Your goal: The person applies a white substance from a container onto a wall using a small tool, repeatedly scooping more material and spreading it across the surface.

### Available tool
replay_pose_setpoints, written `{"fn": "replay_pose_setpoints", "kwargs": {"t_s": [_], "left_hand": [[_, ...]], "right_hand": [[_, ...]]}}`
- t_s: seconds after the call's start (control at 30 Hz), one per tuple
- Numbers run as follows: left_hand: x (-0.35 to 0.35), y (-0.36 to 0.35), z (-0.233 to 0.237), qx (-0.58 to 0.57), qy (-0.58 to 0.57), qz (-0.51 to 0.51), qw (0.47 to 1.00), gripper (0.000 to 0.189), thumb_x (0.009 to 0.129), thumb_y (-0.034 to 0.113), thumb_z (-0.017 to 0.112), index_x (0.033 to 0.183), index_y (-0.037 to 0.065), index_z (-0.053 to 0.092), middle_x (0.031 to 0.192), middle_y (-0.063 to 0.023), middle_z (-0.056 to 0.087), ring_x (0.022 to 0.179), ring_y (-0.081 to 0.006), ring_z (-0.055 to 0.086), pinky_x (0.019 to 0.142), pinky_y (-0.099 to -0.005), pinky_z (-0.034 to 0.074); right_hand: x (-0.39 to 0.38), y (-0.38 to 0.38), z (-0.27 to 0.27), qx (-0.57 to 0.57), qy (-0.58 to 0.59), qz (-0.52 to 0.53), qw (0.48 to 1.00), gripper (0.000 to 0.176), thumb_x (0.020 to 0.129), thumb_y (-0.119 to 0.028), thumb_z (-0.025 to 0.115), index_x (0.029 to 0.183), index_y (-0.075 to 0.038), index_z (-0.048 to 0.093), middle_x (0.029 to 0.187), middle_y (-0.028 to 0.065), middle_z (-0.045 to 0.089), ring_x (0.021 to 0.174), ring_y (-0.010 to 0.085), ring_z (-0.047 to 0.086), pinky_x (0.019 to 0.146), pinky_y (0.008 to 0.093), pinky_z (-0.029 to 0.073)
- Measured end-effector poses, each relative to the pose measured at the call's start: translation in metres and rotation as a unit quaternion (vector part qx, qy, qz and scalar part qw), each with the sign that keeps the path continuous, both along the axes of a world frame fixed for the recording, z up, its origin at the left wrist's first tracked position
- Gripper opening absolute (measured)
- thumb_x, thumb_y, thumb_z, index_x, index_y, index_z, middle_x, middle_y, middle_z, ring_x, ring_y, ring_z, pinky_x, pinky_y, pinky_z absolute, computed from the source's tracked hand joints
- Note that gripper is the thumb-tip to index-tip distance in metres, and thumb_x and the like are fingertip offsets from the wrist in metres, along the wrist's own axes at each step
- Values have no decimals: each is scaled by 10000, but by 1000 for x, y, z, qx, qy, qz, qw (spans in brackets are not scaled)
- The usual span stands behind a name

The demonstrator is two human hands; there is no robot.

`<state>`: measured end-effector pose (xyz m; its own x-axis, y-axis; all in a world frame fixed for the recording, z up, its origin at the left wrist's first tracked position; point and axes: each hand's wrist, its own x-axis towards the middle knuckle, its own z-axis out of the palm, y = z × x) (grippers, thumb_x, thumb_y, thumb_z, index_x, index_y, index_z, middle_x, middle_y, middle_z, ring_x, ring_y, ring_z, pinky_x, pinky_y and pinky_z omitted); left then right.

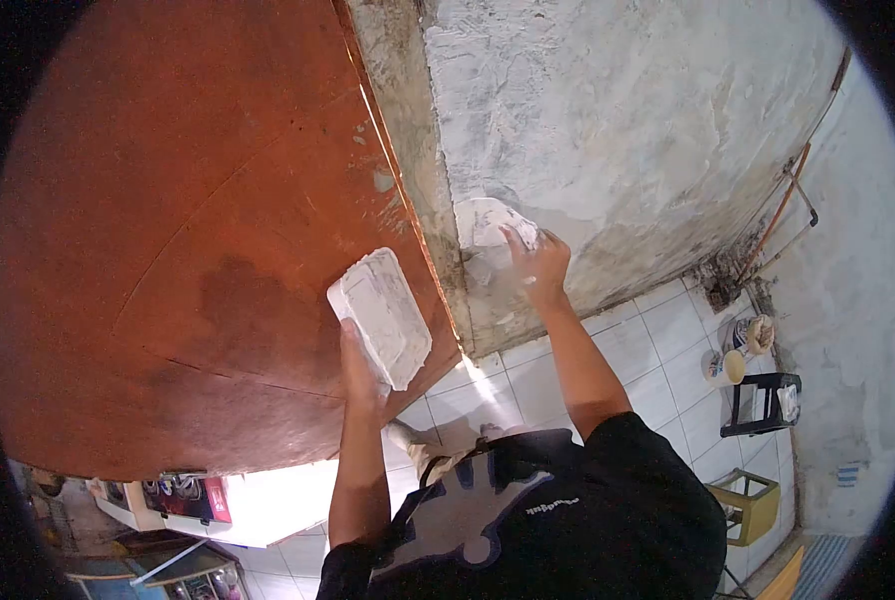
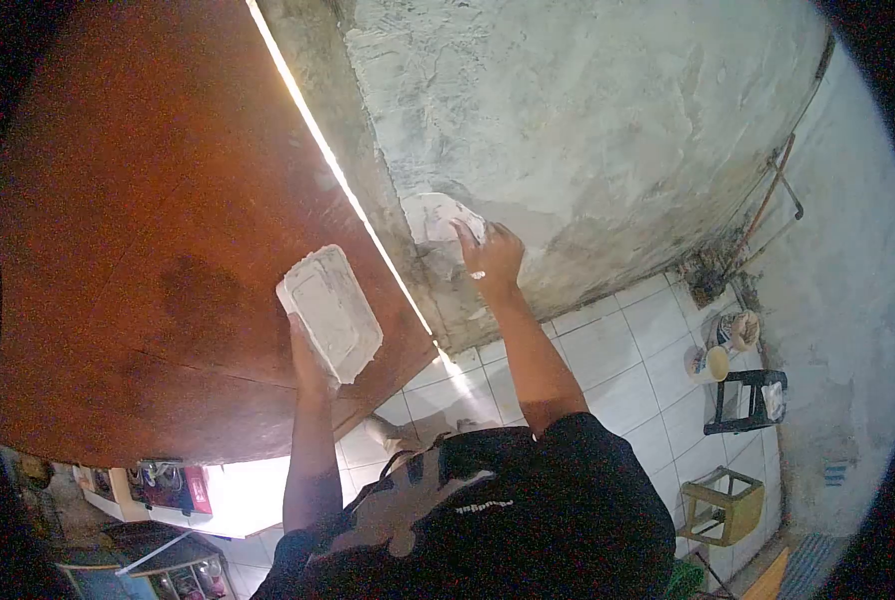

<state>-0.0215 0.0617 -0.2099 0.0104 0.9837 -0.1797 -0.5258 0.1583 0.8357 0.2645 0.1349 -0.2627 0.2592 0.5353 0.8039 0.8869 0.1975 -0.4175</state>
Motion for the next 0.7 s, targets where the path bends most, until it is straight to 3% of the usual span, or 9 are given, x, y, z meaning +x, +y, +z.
{"fn": "replay_pose_setpoints", "kwargs": {"t_s": [0.13, 0.37, 0.43, 0.53, 0.7], "left_hand": [[2, 1, -7, 14, -13, -22, 1000, 572, 958, 429, 330, 1373, 39, 271, 1348, -125, 394, 1226, -252, 405, 1021, -372, 327], [6, 1, -15, 8, -9, -38, 999, 574, 959, 424, 335, 1376, 37, 263, 1346, -125, 396, 1222, -255, 407, 1019, -374, 330], [8, 0, -9, 13, -7, -36, 999, 570, 960, 420, 332, 1376, 37, 263, 1348, -128, 394, 1220, -260, 409, 1017, -378, 332], [8, -2, -3, 15, -11, -28, 999, 563, 963, 414, 324, 1377, 38, 263, 1349, -134, 391, 1215, -269, 415, 1012, -387, 339], [4, -2, -10, 11, -24, -19, 999, 560, 964, 418, 312, 1374, 39, 267, 1348, -142, 390, 1206, -279, 425, 1002, -397, 353]], "right_hand": [[-8, -26, -2, 34, -23, -48, 998, 150, 757, -162, 677, 684, -35, 645, 575, 128, 568, 512, 314, 562, 451, 389, 443], [-38, -46, 6, 58, -90, -16, 994, 141, 749, -132, 657, 658, -29, 627, 576, 109, 563, 506, 289, 554, 447, 374, 448], [-48, -46, 5, -5, -16, 8, 1000, 156, 750, -139, 651, 645, -29, 614, 580, 102, 563, 515, 273, 557, 449, 367, 451], [-63, -41, 7, 10, 27, 32, 999, 163, 748, -147, 650, 636, -38, 604, 583, 103, 563, 529, 273, 562, 459, 366, 455], [-65, -26, 0, -19, 44, 28, 998, 191, 741, -173, 657, 630, -35, 586, 588, 119, 552, 533, 299, 555, 480, 385, 446]]}}
